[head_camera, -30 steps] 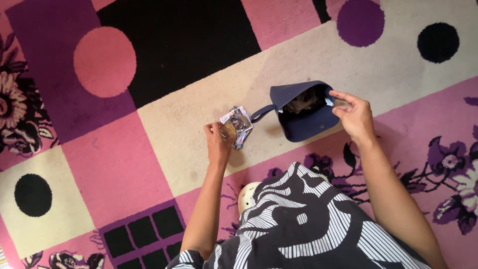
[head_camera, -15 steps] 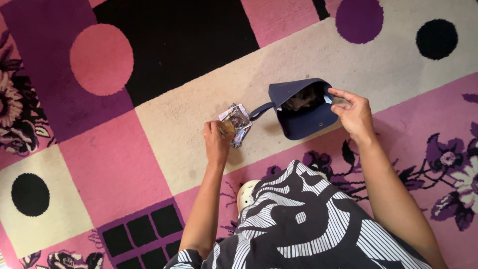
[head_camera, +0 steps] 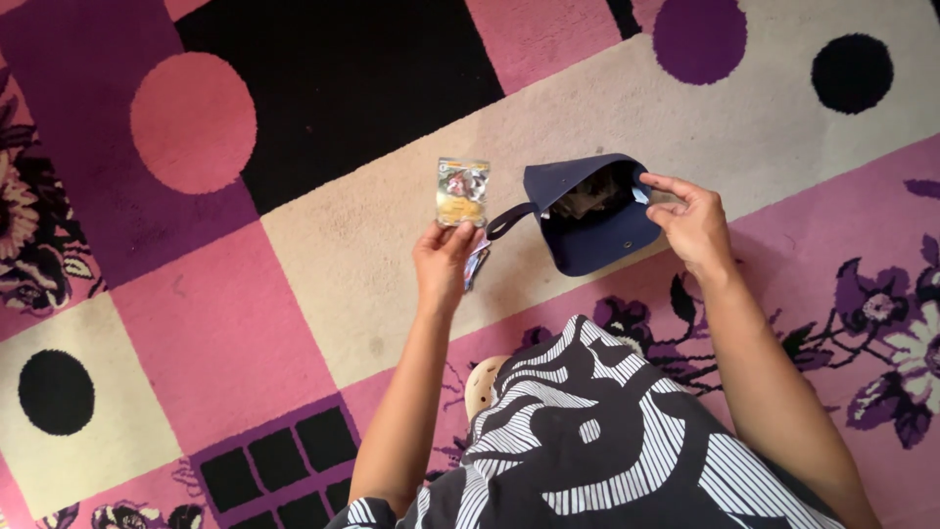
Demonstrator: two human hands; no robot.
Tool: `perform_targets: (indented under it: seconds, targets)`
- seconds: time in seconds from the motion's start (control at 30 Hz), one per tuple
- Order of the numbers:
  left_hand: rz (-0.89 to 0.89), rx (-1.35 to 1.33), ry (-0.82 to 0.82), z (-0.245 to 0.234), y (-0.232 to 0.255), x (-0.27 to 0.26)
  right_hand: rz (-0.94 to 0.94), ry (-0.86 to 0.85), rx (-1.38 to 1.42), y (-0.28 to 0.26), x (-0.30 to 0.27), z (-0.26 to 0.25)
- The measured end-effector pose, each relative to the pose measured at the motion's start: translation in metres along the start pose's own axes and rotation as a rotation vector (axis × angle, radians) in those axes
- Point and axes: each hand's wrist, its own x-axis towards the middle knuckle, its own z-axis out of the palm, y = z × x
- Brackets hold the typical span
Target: The person is putting several trading cards into a blue pouch while standing on a patterned rug.
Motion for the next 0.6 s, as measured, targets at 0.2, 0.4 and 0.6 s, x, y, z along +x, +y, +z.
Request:
perform_targets:
  seconds: [0.2,0.4,0.6]
  targets:
    - [0.084,-0.038,-0.014,0.033,-0.011,-0.017,0.018,-0.002,0.012,0.001,0.000,-0.001]
    - [0.128,-0.029,-0.036,0.031,-0.013,-0.019,-0.007,0.002,0.004,0.001,-0.001,0.000]
    - [0.122,-0.015,-0.025,0.028,-0.013,-0.019,0.004,-0.003,0.008,-0.003,-0.001,0.002]
